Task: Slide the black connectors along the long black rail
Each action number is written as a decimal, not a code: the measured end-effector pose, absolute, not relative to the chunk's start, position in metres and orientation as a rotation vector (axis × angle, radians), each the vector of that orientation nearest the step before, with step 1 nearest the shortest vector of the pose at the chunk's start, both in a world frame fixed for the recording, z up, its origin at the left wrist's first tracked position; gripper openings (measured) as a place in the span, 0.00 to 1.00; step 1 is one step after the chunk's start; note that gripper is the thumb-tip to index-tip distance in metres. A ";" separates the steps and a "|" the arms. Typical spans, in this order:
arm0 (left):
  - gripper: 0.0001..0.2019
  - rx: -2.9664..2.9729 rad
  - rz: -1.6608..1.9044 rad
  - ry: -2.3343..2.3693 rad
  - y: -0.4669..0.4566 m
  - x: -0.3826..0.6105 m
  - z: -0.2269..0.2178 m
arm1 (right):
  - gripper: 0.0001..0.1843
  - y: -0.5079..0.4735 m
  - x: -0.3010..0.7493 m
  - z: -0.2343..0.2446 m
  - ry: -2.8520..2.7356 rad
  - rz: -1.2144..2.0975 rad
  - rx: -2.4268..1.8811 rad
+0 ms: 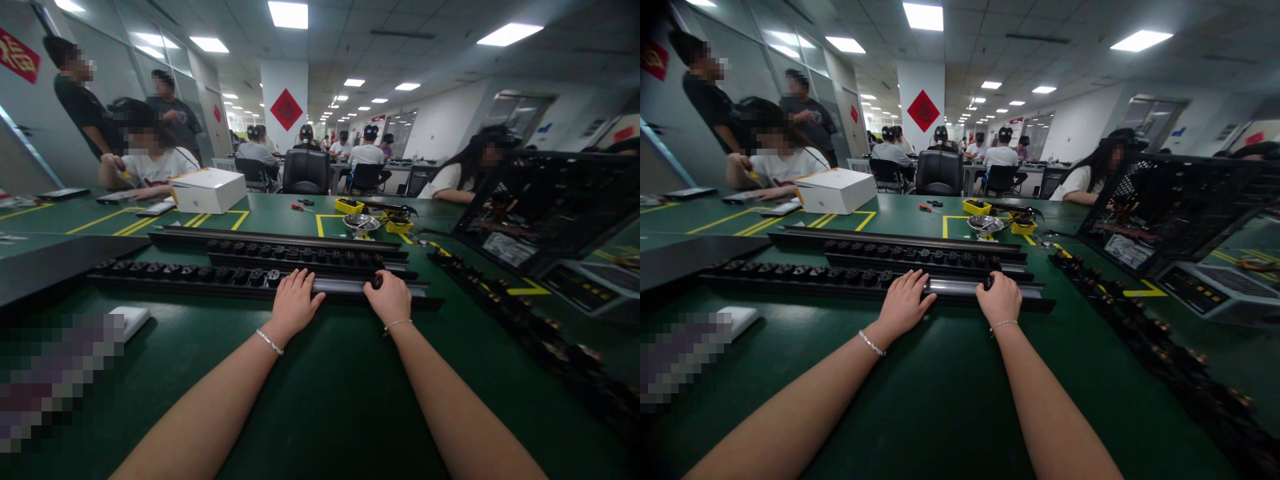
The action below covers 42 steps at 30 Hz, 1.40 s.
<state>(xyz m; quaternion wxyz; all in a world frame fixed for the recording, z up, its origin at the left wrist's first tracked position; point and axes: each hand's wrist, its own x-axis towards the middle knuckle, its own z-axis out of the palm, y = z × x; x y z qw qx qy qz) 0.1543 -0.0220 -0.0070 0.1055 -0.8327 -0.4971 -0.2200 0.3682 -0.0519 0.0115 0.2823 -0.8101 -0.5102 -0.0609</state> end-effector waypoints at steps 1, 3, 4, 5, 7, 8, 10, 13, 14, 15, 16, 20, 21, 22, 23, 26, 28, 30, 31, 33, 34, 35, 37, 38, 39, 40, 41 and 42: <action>0.27 -2.454 -0.650 -1.464 -0.022 0.154 -0.007 | 0.20 -0.052 0.369 0.012 -1.365 -0.158 -2.170; 0.27 -2.454 -0.652 -1.464 -0.022 0.154 -0.007 | 0.20 -0.053 0.371 0.012 -1.364 -0.152 -2.176; 0.27 -2.454 -0.652 -1.464 -0.022 0.154 -0.007 | 0.21 -0.053 0.372 0.013 -1.364 -0.154 -2.181; 0.27 -2.455 -0.652 -1.464 -0.022 0.154 -0.007 | 0.21 -0.053 0.373 0.013 -1.366 -0.158 -2.185; 0.26 -2.457 -0.648 -1.467 -0.022 0.154 -0.007 | 0.21 -0.053 0.373 0.012 -1.372 -0.166 -2.188; 0.26 -2.460 -0.646 -1.468 -0.022 0.154 -0.007 | 0.20 -0.053 0.374 0.012 -1.375 -0.169 -2.189; 0.26 -2.461 -0.644 -1.470 -0.022 0.154 -0.007 | 0.20 -0.053 0.374 0.012 -1.380 -0.170 -2.188; 0.26 -2.460 -0.648 -1.466 -0.022 0.154 -0.006 | 0.19 -0.053 0.375 0.011 -1.388 -0.169 -2.186; 0.27 -2.460 -0.648 -1.468 -0.023 0.154 -0.006 | 0.19 -0.052 0.376 0.011 -1.390 -0.166 -2.186; 0.27 -2.460 -0.647 -1.470 -0.023 0.154 -0.006 | 0.19 -0.052 0.377 0.011 -1.392 -0.162 -2.187; 0.27 -2.460 -0.646 -1.471 -0.023 0.155 -0.006 | 0.19 -0.052 0.377 0.011 -1.394 -0.158 -2.188; 0.26 -2.458 -0.649 -1.473 -0.022 0.155 -0.007 | 0.18 -0.052 0.379 0.011 -1.397 -0.161 -2.199; 0.26 -2.456 -0.648 -1.474 -0.022 0.155 -0.007 | 0.18 -0.052 0.379 0.011 -1.395 -0.170 -2.204; 0.26 -2.455 -0.646 -1.476 -0.022 0.155 -0.007 | 0.18 -0.052 0.379 0.011 -1.392 -0.181 -2.209; 0.26 -2.455 -0.644 -1.479 -0.022 0.155 -0.007 | 0.17 -0.052 0.379 0.011 -1.391 -0.191 -2.213; 0.26 -2.455 -0.644 -1.481 -0.022 0.155 -0.008 | 0.16 -0.054 0.381 0.012 -1.396 -0.198 -2.217; 0.26 -2.456 -0.649 -1.476 -0.022 0.155 -0.008 | 0.16 -0.054 0.382 0.013 -1.393 -0.188 -2.217; 0.26 -2.454 -0.658 -1.472 -0.022 0.155 -0.008 | 0.17 -0.055 0.383 0.013 -1.375 -0.168 -2.223; 0.27 -2.454 -0.660 -1.471 -0.022 0.155 -0.008 | 0.18 -0.055 0.384 0.014 -1.366 -0.157 -2.227; 0.26 -2.454 -0.658 -1.472 -0.022 0.155 -0.008 | 0.19 -0.055 0.385 0.014 -1.357 -0.141 -2.235; 0.26 -2.455 -0.655 -1.471 -0.022 0.155 -0.008 | 0.19 -0.055 0.385 0.014 -1.357 -0.141 -2.237; 0.26 -2.456 -0.653 -1.471 -0.022 0.155 -0.007 | 0.19 -0.055 0.386 0.014 -1.356 -0.149 -2.240; 0.27 -2.454 -0.654 -1.466 -0.022 0.155 -0.007 | 0.19 -0.056 0.387 0.014 -1.349 -0.178 -2.250; 0.27 -2.451 -0.656 -1.464 -0.022 0.155 -0.007 | 0.18 -0.056 0.388 0.014 -1.346 -0.190 -2.253; 0.27 -2.448 -0.658 -1.464 -0.022 0.155 -0.008 | 0.18 -0.056 0.388 0.014 -1.343 -0.198 -2.257; 0.26 -2.446 -0.659 -1.463 -0.022 0.155 -0.008 | 0.18 -0.056 0.389 0.014 -1.339 -0.199 -2.259; 0.26 -2.445 -0.658 -1.463 -0.022 0.155 -0.008 | 0.17 -0.056 0.389 0.014 -1.335 -0.200 -2.261; 0.26 -2.444 -0.657 -1.462 -0.022 0.155 -0.008 | 0.17 -0.056 0.390 0.014 -1.331 -0.197 -2.262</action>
